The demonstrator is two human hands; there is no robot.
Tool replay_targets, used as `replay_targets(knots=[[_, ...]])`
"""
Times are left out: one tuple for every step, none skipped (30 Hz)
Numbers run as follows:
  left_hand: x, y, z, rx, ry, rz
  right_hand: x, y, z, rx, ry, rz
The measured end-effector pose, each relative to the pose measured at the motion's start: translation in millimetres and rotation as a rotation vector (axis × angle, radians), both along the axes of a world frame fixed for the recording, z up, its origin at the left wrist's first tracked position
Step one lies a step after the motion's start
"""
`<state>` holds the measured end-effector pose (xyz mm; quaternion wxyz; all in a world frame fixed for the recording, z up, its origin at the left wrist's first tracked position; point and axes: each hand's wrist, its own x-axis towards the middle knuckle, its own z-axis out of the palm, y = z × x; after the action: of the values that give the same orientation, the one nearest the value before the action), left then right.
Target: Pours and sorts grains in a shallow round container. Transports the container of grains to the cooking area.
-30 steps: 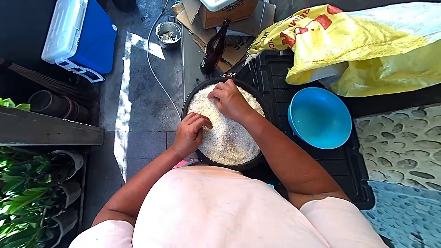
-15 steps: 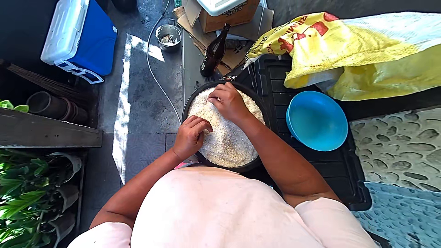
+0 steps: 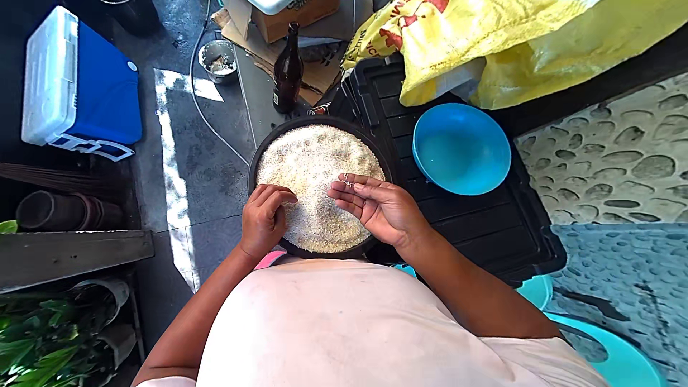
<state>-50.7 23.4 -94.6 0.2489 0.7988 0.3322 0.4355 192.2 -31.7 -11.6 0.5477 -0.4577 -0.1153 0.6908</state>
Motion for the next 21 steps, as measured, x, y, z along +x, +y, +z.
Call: replay_targets(knots=[[0.2, -0.4, 0.1, 0.000, 0.002, 0.002, 1.7, -4.8, -0.7, 0.002, 0.009, -0.008], [0.3, -0.8, 0.4, -0.002, 0.005, 0.005, 3.3, -8.8, -1.5, 0.005, 0.015, -0.016], [0.5, -1.0, 0.6, -0.003, 0.007, 0.007, 5.0, -12.0, -2.2, 0.008, 0.018, -0.022], [0.6, -1.0, 0.4, -0.002, 0.007, 0.007, 6.5, -14.7, -2.9, 0.012, 0.017, -0.026], [0.8, -1.1, 0.3, 0.000, 0.010, 0.007, 7.9, -17.2, -3.5, 0.015, 0.013, -0.027], [1.0, -1.2, 0.2, 0.000, 0.012, 0.007, 9.3, -19.1, -3.9, 0.020, 0.005, -0.025], [1.2, -1.2, 0.4, 0.001, 0.014, 0.007, 10.7, -20.7, -4.3, 0.029, -0.002, -0.020], [1.5, -1.2, 0.5, 0.004, 0.018, 0.010, 12.0, -21.8, -4.7, 0.037, -0.009, -0.015], [1.8, -1.3, 0.6, 0.006, 0.022, 0.014, 13.1, -22.6, -4.9, 0.047, -0.013, -0.011], [2.1, -1.4, 0.6, 0.007, 0.022, 0.019, 14.0, -23.1, -5.0, 0.056, -0.018, -0.005], [2.3, -1.6, 0.7, 0.005, 0.022, 0.024, 14.6, -23.4, -5.1, 0.064, -0.023, -0.001], [2.4, -1.9, 1.2, 0.003, 0.025, 0.028, 14.9, -23.4, -5.3, 0.070, -0.029, 0.004], [2.4, -2.2, 1.8, 0.000, 0.028, 0.032, 14.8, -23.3, -5.7, 0.074, -0.038, 0.007], [2.4, -2.6, 2.2, -0.004, 0.030, 0.035, 14.7, -23.1, -6.4, 0.076, -0.053, 0.011], [2.5, -2.9, 2.3, -0.005, 0.031, 0.040, 14.5, -22.7, -7.4, 0.076, -0.076, 0.020], [2.5, -3.1, 2.2, -0.004, 0.032, 0.045, 14.3, -22.3, -8.4, 0.074, -0.099, 0.029], [2.7, -3.2, 2.3, -0.002, 0.033, 0.052, 14.0, -21.9, -9.6, 0.070, -0.115, 0.035], [2.7, -3.3, 2.7, -0.002, 0.035, 0.056, 13.6, -21.6, -10.8, 0.064, -0.123, 0.040], [2.6, -3.4, 3.0, -0.001, 0.035, 0.058, 13.3, -21.5, -11.8, 0.057, -0.129, 0.049], [2.6, -3.4, 2.8, -0.002, 0.032, 0.057, 12.8, -21.6, -12.6, 0.047, -0.137, 0.059], [2.5, -3.4, 2.7, -0.001, 0.031, 0.057, 12.1, -21.6, -13.3, 0.036, -0.142, 0.066]])
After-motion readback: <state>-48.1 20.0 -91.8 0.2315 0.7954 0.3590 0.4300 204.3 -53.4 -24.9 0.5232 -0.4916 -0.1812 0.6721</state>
